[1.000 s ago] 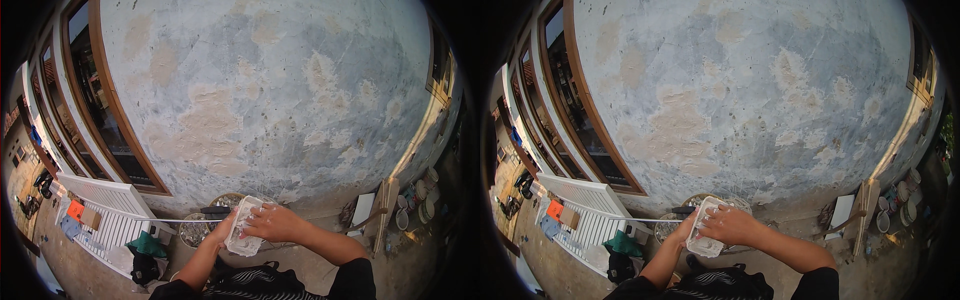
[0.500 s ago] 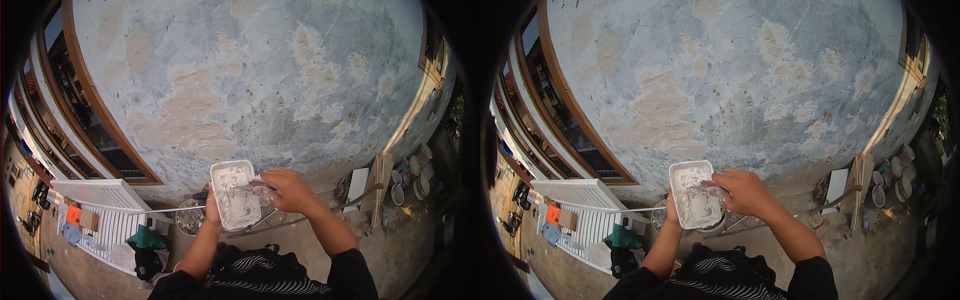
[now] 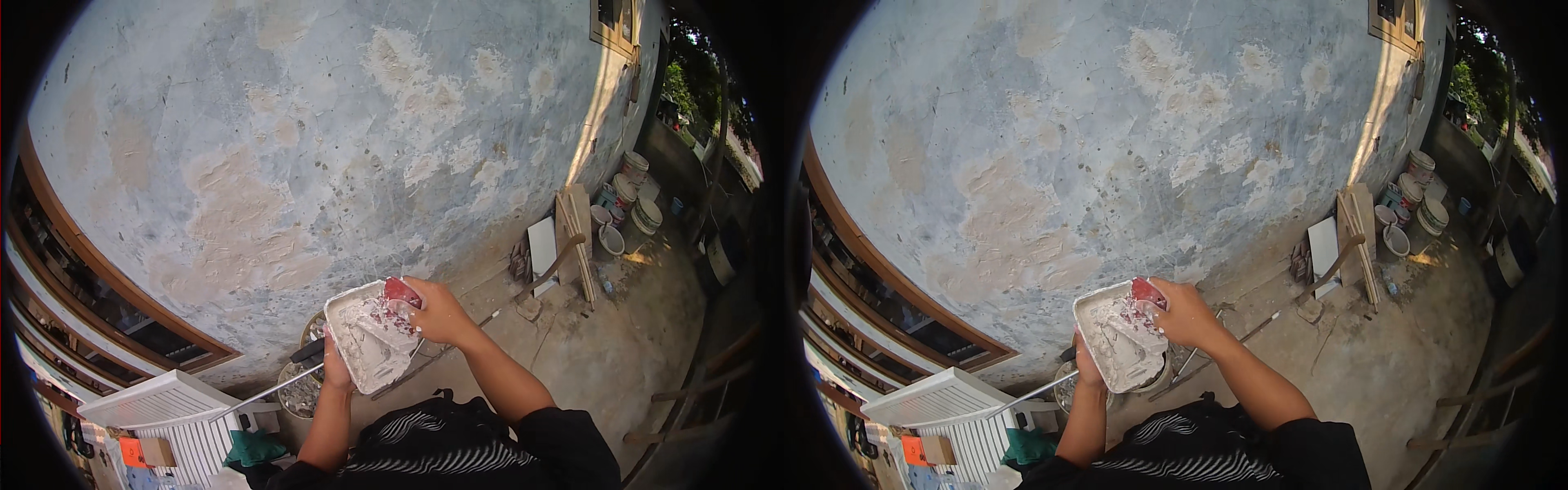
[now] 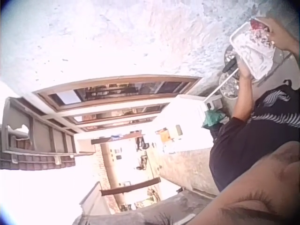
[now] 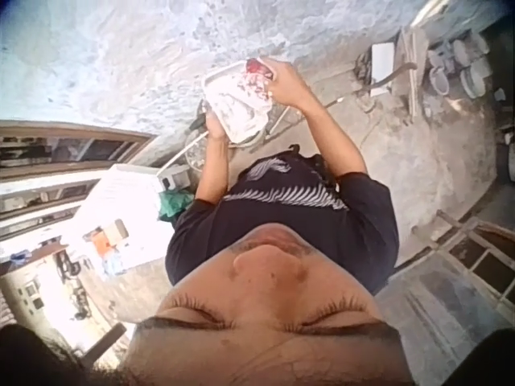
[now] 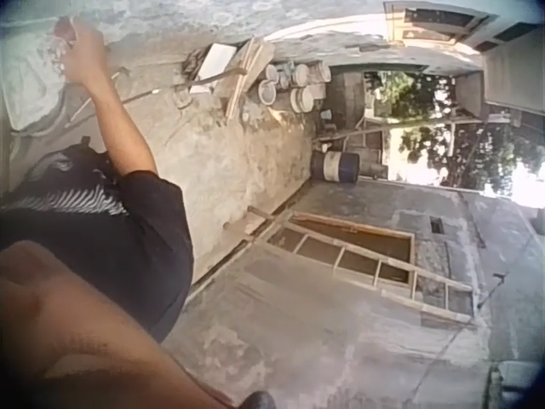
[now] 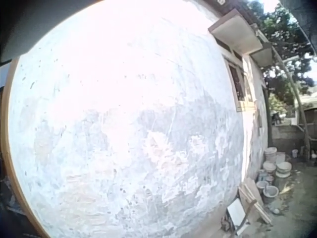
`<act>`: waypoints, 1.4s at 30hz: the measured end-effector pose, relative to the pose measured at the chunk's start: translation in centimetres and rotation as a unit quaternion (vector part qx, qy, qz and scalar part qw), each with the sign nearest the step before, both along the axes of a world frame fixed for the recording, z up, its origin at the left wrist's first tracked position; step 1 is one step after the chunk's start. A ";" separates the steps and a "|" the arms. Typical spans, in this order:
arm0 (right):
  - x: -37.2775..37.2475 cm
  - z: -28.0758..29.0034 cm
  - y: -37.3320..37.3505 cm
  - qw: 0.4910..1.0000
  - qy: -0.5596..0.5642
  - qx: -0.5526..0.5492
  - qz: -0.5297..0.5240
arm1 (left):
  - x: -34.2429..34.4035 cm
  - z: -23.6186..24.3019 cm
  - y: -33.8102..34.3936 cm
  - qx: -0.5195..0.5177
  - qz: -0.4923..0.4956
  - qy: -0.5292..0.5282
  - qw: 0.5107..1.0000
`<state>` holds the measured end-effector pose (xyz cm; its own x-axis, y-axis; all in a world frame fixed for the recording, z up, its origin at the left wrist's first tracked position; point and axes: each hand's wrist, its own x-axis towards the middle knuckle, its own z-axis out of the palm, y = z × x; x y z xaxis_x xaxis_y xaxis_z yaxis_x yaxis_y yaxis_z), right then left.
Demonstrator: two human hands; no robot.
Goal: Applying wall patch or putty to a damaged exterior wall using a spreader.
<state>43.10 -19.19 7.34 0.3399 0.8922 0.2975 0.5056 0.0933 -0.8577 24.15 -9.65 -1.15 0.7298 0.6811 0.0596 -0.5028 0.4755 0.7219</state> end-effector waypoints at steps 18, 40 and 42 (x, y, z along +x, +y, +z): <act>-4.5 -3.8 -2.8 0.992 0.005 -0.007 -0.122 | -1.7 -2.0 1.3 -0.082 -0.027 0.025 0.996; -7.8 -5.0 -2.8 0.991 0.055 0.043 -0.118 | -2.3 -2.2 -0.8 -0.026 -0.042 0.044 0.998; -6.6 -5.5 -3.9 0.993 0.047 0.044 -0.096 | -1.2 -2.7 -1.0 -0.020 -0.059 0.046 0.997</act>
<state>36.46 -23.07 1.79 0.5317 0.7800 0.3301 0.4397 0.0790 -0.8947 22.93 -10.64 -3.84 0.8063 0.5903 -0.0375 -0.3733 0.5570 0.7419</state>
